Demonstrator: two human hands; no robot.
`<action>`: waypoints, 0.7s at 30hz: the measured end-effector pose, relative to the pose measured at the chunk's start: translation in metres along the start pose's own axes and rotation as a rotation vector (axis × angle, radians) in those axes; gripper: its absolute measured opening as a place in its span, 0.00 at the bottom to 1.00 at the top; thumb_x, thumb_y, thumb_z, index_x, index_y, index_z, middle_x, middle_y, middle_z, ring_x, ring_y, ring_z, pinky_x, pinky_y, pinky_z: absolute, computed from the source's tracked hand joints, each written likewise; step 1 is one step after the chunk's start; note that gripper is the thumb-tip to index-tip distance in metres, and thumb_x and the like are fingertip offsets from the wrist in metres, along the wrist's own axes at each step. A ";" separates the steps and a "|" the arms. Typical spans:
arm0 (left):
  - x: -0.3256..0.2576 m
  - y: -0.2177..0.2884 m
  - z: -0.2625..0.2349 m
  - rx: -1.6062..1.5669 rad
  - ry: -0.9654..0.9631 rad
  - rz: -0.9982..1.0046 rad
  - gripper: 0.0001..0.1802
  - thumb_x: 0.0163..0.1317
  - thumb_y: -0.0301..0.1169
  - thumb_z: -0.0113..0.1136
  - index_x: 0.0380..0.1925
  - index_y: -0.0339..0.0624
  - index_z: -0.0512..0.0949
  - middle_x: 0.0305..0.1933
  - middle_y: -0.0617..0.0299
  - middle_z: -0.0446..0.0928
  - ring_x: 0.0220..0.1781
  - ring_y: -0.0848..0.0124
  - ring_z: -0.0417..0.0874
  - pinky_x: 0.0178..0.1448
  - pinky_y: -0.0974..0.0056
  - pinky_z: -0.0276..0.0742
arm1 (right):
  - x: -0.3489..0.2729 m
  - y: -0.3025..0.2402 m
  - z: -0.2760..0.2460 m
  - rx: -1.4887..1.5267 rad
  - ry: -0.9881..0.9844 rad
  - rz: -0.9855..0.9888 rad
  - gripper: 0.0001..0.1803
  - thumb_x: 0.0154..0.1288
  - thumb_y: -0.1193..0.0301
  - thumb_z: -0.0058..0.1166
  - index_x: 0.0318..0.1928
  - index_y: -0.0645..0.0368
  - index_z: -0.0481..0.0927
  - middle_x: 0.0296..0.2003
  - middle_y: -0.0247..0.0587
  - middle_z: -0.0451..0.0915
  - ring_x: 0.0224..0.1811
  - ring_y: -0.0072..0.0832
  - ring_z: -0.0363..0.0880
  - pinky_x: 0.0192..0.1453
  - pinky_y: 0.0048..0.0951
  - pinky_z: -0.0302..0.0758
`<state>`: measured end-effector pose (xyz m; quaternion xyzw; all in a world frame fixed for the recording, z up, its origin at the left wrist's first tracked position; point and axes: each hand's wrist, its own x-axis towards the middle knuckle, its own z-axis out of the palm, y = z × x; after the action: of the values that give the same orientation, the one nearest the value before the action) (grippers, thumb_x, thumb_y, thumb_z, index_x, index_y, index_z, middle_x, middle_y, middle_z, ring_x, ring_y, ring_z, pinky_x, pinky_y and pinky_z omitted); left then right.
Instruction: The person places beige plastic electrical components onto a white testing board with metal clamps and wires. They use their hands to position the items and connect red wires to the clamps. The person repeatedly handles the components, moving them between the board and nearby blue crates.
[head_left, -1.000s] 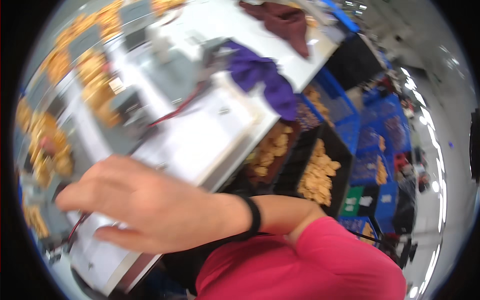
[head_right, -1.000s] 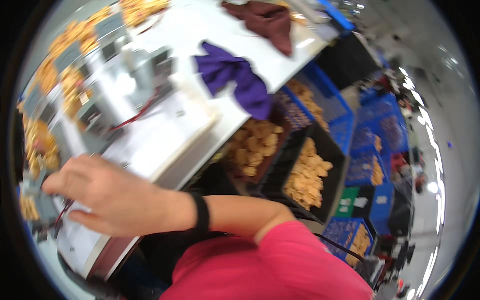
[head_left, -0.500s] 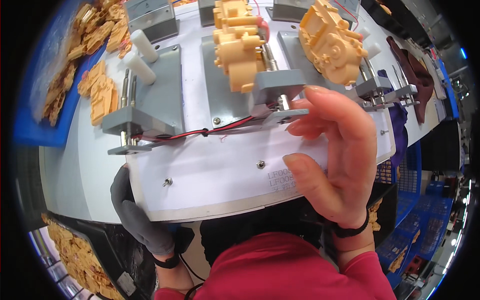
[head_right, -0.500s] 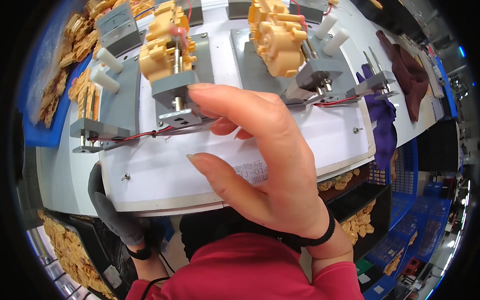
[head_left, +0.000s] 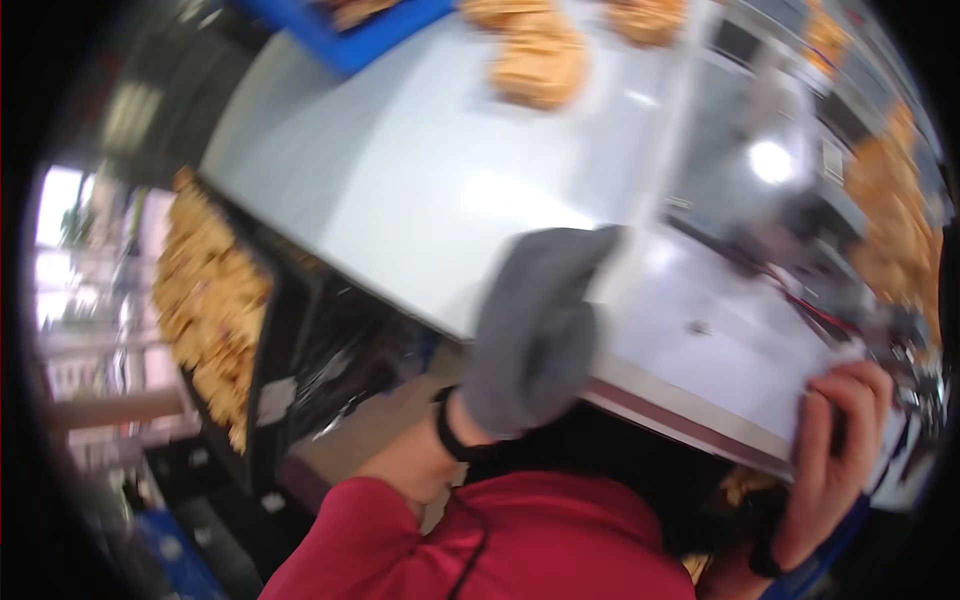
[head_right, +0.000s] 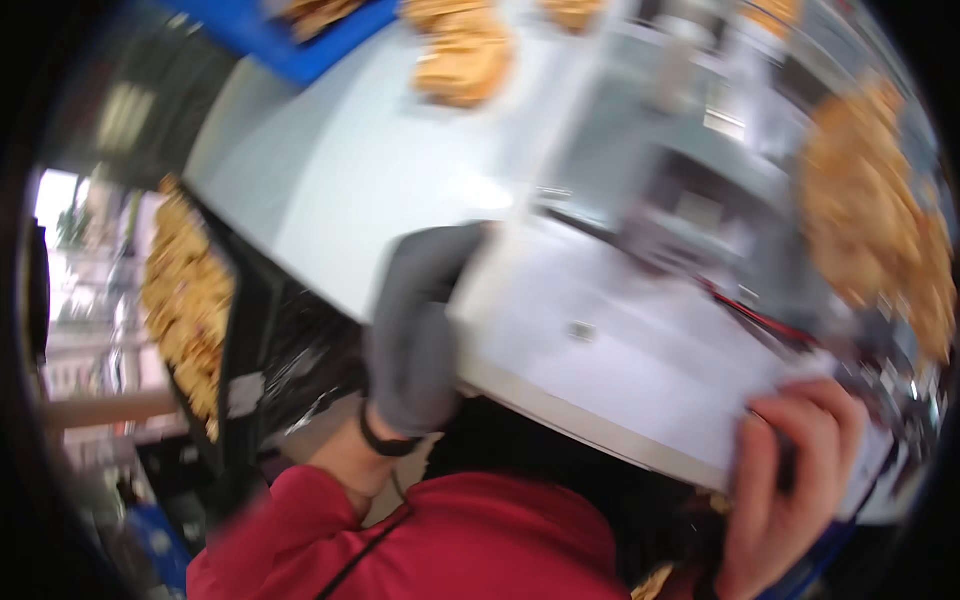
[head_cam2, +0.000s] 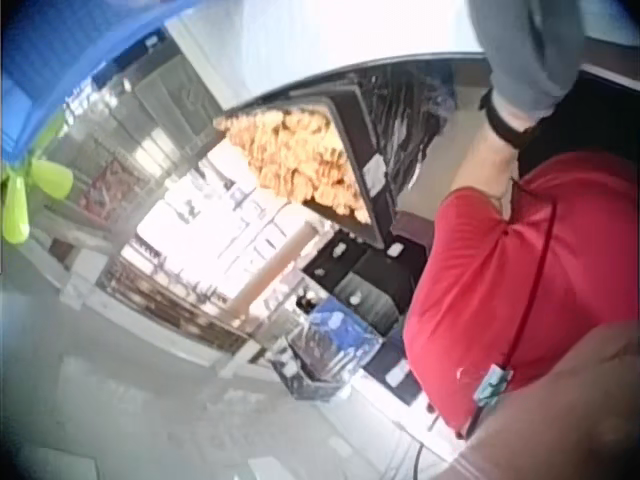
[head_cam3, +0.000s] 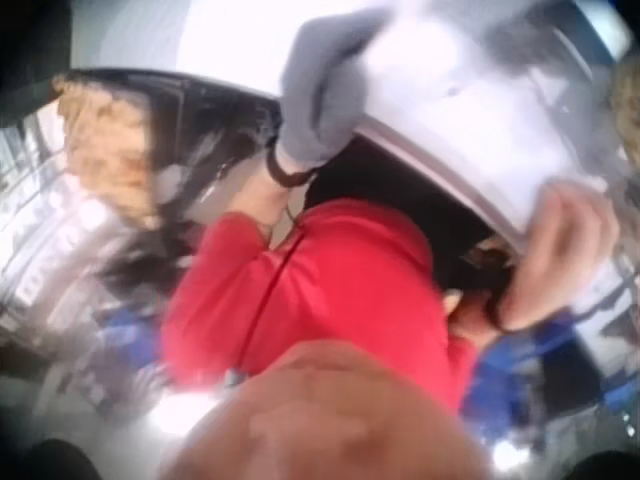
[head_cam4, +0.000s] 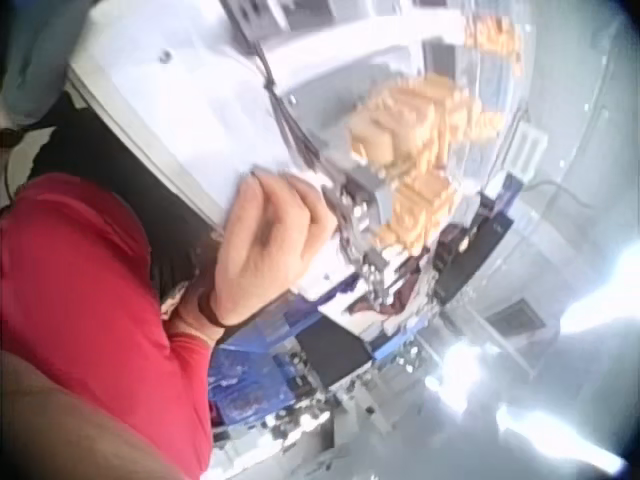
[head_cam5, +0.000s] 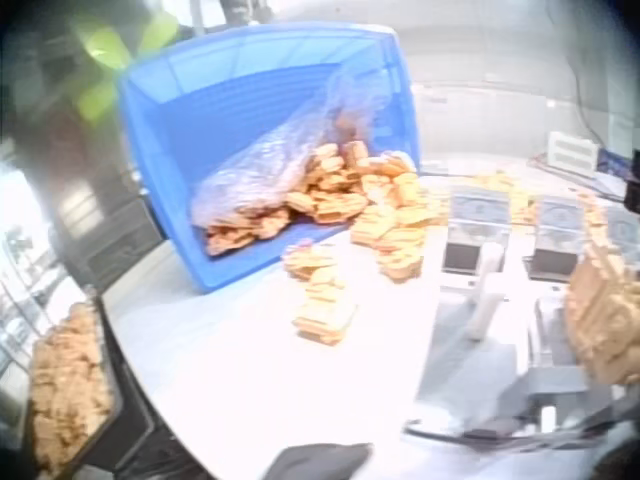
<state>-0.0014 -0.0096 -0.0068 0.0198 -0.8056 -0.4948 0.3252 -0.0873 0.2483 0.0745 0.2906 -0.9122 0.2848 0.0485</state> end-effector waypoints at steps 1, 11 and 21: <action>0.001 -0.001 0.002 0.034 -0.002 0.036 0.28 0.53 0.15 0.53 0.58 0.31 0.72 0.52 0.46 0.74 0.51 0.53 0.78 0.54 0.59 0.76 | -0.001 0.004 -0.001 -0.017 -0.028 0.011 0.04 0.64 0.82 0.50 0.38 0.65 0.74 0.43 0.44 0.71 0.49 0.36 0.71 0.59 0.29 0.64; 0.002 0.007 -0.001 0.053 0.019 0.044 0.24 0.57 0.22 0.56 0.57 0.32 0.74 0.49 0.46 0.76 0.48 0.53 0.79 0.52 0.58 0.76 | 0.005 -0.015 0.009 0.090 0.076 0.016 0.03 0.63 0.83 0.58 0.37 0.67 0.81 0.38 0.46 0.78 0.41 0.38 0.77 0.48 0.36 0.74; -0.001 0.000 -0.004 0.074 -0.019 0.038 0.23 0.66 0.30 0.50 0.58 0.26 0.72 0.55 0.44 0.77 0.55 0.53 0.77 0.60 0.56 0.72 | 0.010 -0.003 0.008 -0.038 0.030 -0.215 0.03 0.64 0.81 0.58 0.38 0.64 0.81 0.35 0.44 0.78 0.39 0.35 0.77 0.45 0.35 0.74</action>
<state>0.0019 -0.0119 -0.0059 0.0120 -0.8267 -0.4584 0.3260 -0.0938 0.2371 0.0718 0.3817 -0.8801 0.2648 0.0980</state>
